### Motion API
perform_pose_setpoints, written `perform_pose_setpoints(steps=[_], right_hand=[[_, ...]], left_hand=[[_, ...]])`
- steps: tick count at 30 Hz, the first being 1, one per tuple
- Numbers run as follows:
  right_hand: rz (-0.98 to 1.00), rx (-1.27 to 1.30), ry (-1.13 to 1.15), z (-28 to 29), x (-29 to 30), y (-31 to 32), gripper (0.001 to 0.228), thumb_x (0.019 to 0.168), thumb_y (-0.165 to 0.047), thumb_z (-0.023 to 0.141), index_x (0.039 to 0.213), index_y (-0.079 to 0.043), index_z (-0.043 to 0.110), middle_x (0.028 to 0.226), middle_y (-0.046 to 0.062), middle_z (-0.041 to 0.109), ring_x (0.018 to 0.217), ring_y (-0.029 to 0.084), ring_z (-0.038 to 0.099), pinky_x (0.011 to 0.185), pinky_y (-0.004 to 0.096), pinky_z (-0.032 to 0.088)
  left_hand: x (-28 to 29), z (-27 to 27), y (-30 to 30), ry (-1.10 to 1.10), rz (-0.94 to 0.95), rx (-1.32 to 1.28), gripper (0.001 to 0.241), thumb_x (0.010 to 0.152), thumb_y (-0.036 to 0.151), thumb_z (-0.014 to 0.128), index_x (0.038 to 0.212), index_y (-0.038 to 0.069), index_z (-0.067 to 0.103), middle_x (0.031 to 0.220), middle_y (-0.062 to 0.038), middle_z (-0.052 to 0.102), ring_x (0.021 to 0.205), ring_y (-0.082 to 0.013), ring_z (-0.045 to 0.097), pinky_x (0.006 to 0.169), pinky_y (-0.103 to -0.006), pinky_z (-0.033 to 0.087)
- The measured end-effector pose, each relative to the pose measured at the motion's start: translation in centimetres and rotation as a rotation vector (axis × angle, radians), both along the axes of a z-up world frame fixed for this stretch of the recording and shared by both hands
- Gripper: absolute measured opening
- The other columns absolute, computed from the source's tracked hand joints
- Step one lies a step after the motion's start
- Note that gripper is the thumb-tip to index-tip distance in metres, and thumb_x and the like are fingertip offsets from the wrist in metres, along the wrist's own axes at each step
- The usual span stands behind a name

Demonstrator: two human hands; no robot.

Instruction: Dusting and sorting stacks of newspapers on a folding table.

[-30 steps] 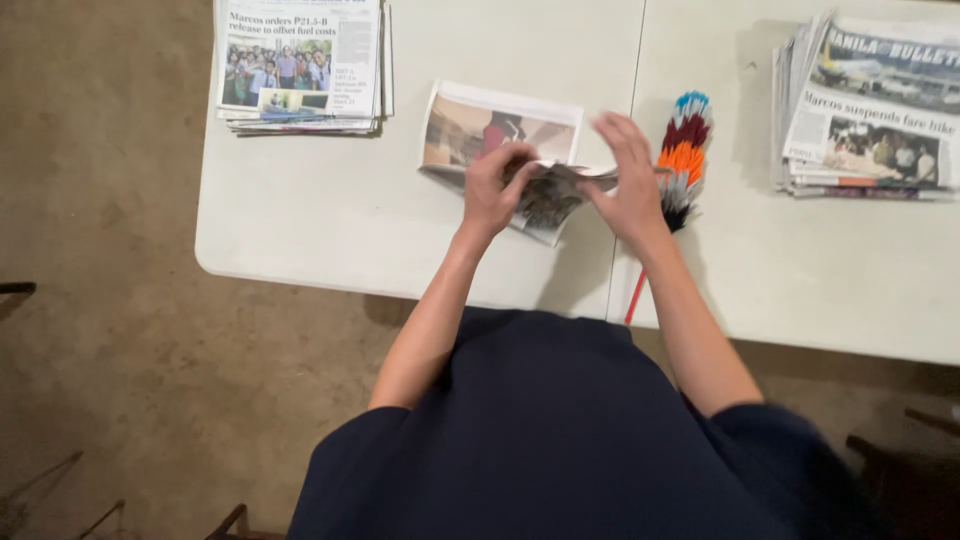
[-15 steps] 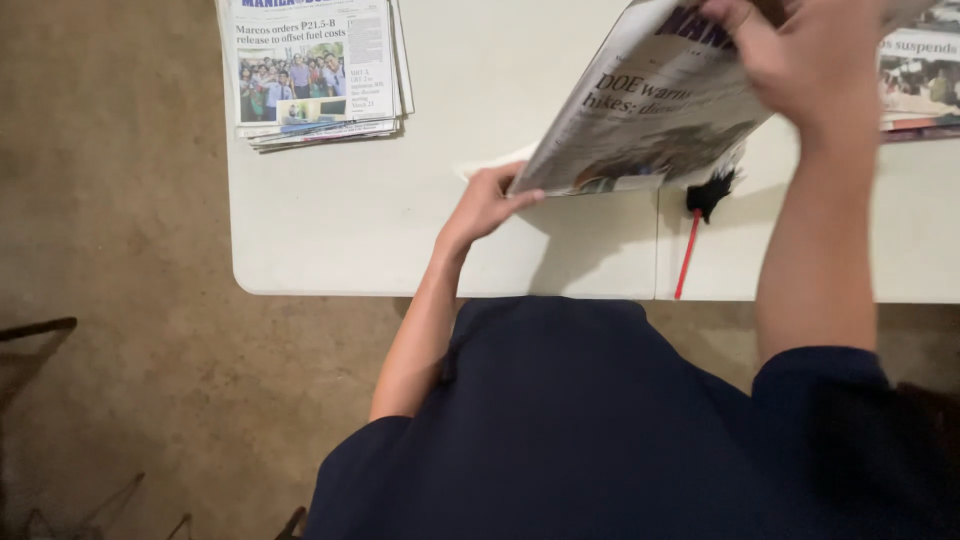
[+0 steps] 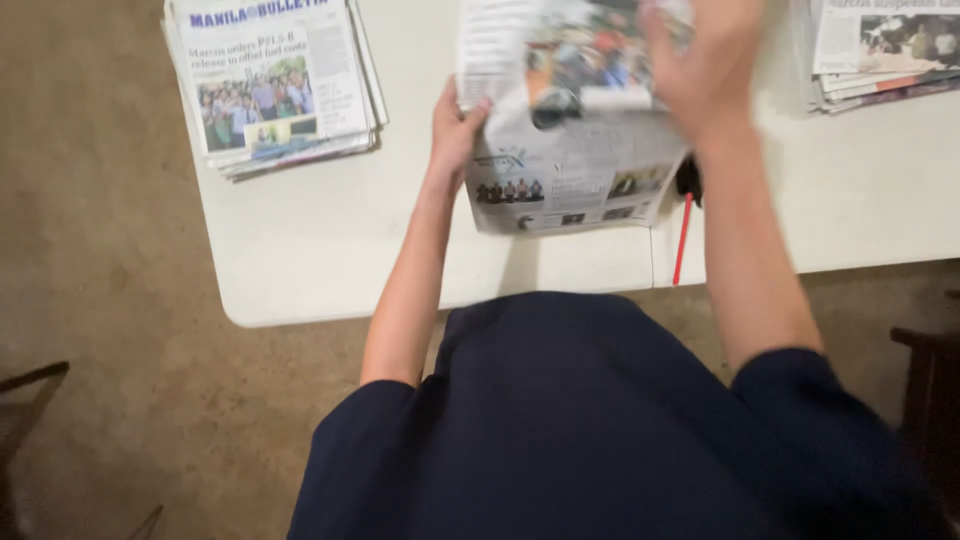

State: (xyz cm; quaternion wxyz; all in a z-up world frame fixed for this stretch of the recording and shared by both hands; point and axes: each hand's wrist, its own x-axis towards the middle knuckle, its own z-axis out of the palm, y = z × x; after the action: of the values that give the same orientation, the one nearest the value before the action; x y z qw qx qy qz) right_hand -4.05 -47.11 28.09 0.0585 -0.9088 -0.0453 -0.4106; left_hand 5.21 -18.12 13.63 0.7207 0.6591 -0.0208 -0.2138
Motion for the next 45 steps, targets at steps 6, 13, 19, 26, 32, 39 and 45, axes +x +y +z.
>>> perform_pose_setpoints(steps=[6, 13, 19, 26, 32, 39, 45], right_hand=[[-0.016, 0.561, 0.623, -14.2, -11.0, -3.4, 0.014, 0.106, -0.016, 0.07, 0.111, -0.004, 0.068, 0.096, 0.015, 0.069, 0.085, 0.032, 0.067, 0.078, 0.042, 0.052], [-0.527, 0.702, 0.693, -26.6, -27.7, -4.0, 0.04, 0.086, -0.023, 0.081, 0.118, -0.006, 0.063, 0.091, 0.012, 0.07, 0.078, 0.032, 0.068, 0.07, 0.042, 0.053], [-0.592, 0.823, 0.672, -28.5, -30.2, -3.1, 0.026, 0.092, -0.021, 0.08, 0.105, -0.005, 0.064, 0.082, 0.01, 0.066, 0.074, 0.024, 0.065, 0.069, 0.039, 0.052], [-0.603, 1.211, 0.598, -29.9, -28.3, -6.3, 0.025, 0.104, -0.024, 0.046, 0.101, -0.006, 0.063, 0.066, 0.005, 0.058, 0.059, 0.016, 0.057, 0.057, 0.037, 0.046], [-0.436, 1.213, 0.965, -31.6, -26.0, -5.0, 0.055, 0.114, -0.042, 0.043, 0.082, -0.003, 0.063, 0.061, 0.009, 0.057, 0.057, 0.023, 0.058, 0.057, 0.043, 0.047], [-0.365, 0.441, 1.248, -29.5, -21.1, -6.4, 0.054, 0.116, -0.042, 0.04, 0.096, -0.004, 0.074, 0.085, 0.027, 0.069, 0.08, 0.044, 0.069, 0.074, 0.055, 0.053], [-0.079, 0.384, 1.193, -29.9, -18.2, -4.1, 0.049, 0.108, -0.04, 0.039, 0.102, -0.005, 0.074, 0.086, 0.028, 0.071, 0.081, 0.047, 0.068, 0.076, 0.059, 0.052]], left_hand=[[7.6, -16.0, 1.9, -0.101, 0.186, 0.082, 0.065, 0.09, 0.001, 0.075, 0.146, 0.0, 0.041, 0.134, -0.019, 0.065, 0.122, -0.028, 0.066, 0.104, -0.0376, 0.054], [4.8, -25.7, 2.9, -0.05, 0.085, 0.448, 0.07, 0.085, 0.0, 0.071, 0.149, 0.006, 0.043, 0.137, -0.018, 0.065, 0.125, -0.0297, 0.064, 0.104, -0.0397, 0.052], [4.0, -22.7, -1.8, -0.133, -0.059, 0.528, 0.068, 0.087, 0.001, 0.075, 0.149, 0.007, 0.047, 0.126, -0.019, 0.072, 0.119, -0.0331, 0.07, 0.102, -0.0412, 0.054], [-1.5, -13.6, -4.8, -0.369, 0.041, 0.63, 0.088, 0.076, -0.003, 0.073, 0.153, 0.007, 0.031, 0.146, -0.027, 0.04, 0.131, -0.0442, 0.049, 0.106, -0.0454, 0.048], [-11.3, -16.6, -1.6, -0.547, -0.189, 0.866, 0.065, 0.087, -0.011, 0.06, 0.149, 0.008, 0.051, 0.152, -0.021, 0.048, 0.139, -0.0409, 0.048, 0.116, -0.0491, 0.042], [-18.7, -15.3, -0.2, -0.647, -0.249, 0.827, 0.071, 0.074, -0.008, 0.07, 0.142, 0.004, 0.055, 0.159, -0.017, 0.041, 0.142, -0.0355, 0.045, 0.111, -0.0494, 0.04], [-19.2, -15.9, 0.3, -0.624, -0.215, 0.689, 0.082, 0.063, -0.02, 0.057, 0.142, -0.001, 0.055, 0.161, -0.021, 0.039, 0.145, -0.0382, 0.042, 0.118, -0.043, 0.038]])
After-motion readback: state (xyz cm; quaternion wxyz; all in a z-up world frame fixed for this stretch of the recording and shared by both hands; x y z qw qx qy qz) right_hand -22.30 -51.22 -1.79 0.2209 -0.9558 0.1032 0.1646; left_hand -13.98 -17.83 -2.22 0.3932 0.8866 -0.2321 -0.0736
